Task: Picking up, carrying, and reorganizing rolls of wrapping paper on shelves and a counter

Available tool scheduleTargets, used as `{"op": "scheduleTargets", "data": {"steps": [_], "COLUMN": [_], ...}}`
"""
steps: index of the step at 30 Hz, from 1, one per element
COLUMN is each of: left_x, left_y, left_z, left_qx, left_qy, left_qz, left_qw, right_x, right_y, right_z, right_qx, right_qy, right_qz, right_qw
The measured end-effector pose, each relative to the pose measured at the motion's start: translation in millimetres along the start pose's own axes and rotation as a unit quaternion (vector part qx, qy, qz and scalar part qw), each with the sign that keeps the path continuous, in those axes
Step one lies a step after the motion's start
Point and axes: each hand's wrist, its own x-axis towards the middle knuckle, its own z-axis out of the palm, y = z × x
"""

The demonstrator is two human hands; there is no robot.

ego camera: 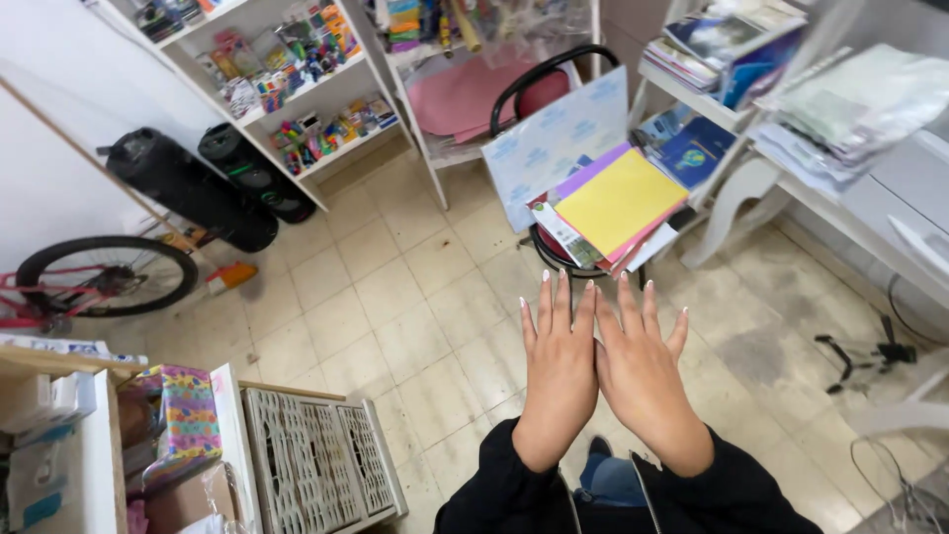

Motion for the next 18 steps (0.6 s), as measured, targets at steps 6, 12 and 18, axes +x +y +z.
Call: {"op": "scheduleTargets", "data": {"steps": [6,12,18], "left_x": [57,111,181], "left_y": [-63,-167,-265], "left_z": [-23,-35,-76], "left_qx": [0.014,0.06,0.041], "left_qy": [0.004,0.013,0.001], "left_qz": [-0.086,-0.121,-0.081], "left_qw": [0.996,0.991,0.996], "right_x": [114,224,319], "right_y": [-26,-78,-137], "right_z": [36,89,125], "right_qx": [-0.02,-0.022,0.028], "right_qy": [-0.022,-0.034,-0.014], "right_qz": [-0.089,-0.154,-0.088], "right_qw": [0.996,0.987,0.996]}}
